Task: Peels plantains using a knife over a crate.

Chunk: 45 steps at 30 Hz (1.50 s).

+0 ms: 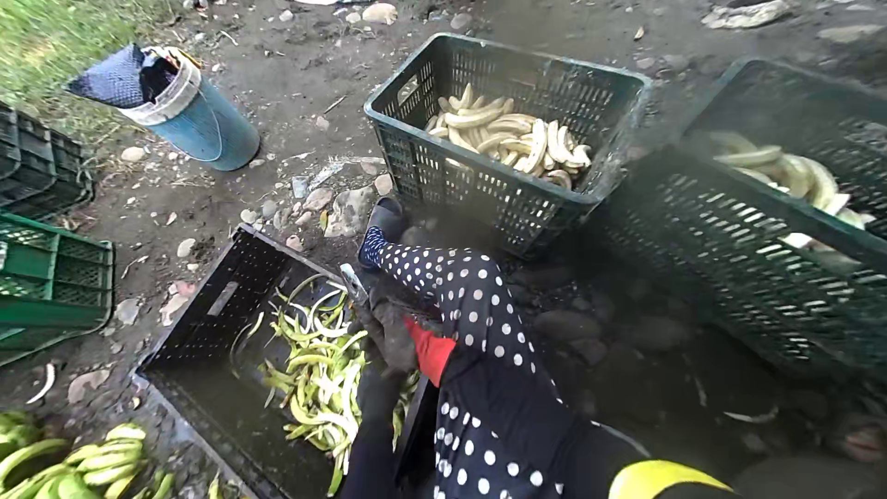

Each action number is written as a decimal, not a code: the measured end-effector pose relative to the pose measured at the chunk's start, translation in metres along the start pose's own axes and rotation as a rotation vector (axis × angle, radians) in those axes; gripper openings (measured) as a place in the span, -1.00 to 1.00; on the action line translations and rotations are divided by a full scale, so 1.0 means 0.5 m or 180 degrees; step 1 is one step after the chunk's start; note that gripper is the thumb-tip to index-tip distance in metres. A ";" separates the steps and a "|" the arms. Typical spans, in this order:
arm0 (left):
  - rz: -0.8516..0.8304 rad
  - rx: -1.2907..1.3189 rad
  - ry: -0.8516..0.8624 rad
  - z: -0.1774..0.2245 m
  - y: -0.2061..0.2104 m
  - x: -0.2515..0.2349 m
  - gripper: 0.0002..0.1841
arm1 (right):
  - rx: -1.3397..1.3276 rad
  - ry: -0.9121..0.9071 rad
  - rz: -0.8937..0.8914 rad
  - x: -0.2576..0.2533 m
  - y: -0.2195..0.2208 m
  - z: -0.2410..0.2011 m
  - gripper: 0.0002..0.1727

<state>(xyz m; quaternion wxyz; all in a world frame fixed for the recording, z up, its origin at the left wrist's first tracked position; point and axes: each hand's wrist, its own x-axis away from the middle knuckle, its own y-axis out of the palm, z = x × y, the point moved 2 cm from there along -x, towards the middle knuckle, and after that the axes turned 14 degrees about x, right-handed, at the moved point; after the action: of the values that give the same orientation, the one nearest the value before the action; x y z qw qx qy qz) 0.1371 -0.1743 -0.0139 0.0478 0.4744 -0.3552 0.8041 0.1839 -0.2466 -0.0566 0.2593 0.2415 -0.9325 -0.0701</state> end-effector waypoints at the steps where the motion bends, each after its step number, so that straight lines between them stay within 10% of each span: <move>1: -0.0005 -0.0099 0.0104 -0.045 0.004 -0.054 -0.36 | 0.0007 0.0064 -0.0056 0.002 0.004 -0.008 -0.39; 5: 0.0303 0.0348 0.0169 -0.238 0.014 -0.212 -0.23 | 0.0058 -0.0091 -0.0127 0.001 0.010 -0.018 -0.45; 12: 0.0206 0.4097 0.0794 -0.350 -0.119 -0.047 -0.36 | 0.0137 0.0157 -0.0777 0.010 0.038 -0.001 -0.25; 18: 0.1314 0.3497 0.1987 -0.383 -0.199 0.047 -0.25 | 0.0712 -0.0405 -0.0972 0.044 0.098 0.016 -0.49; 24: 0.2752 0.3317 0.1916 -0.362 -0.196 0.063 -0.41 | 0.1244 0.0044 -0.0591 0.121 0.210 0.050 -0.48; 29: 0.3335 0.3276 0.2260 -0.353 -0.183 0.065 -0.41 | 0.0551 -0.1562 -0.0273 0.182 0.277 -0.025 -0.60; 32: 0.3323 0.3377 0.2616 -0.357 -0.178 0.063 -0.41 | 0.0480 -0.2252 -0.0168 0.178 0.292 -0.047 -0.59; 35: 0.3199 0.3791 0.2892 -0.345 -0.177 0.079 -0.43 | 0.2400 -0.0204 -0.0699 0.142 0.271 0.066 -0.46; 38: 0.3077 0.4351 0.2699 -0.335 -0.222 0.094 -0.39 | 0.2085 0.0806 -0.0714 0.116 0.264 0.156 -0.37; 45: 0.2369 0.4879 0.2724 -0.383 -0.230 0.086 -0.52 | 0.2488 -0.0843 -0.0501 0.066 0.258 -0.005 -0.37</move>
<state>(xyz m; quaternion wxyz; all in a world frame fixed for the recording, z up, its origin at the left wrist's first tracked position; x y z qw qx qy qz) 0.0219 0.0182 0.0238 -0.4092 -0.1012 0.1879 0.8871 0.1072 -0.1500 -0.0066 0.0200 0.3811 -0.8929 0.2389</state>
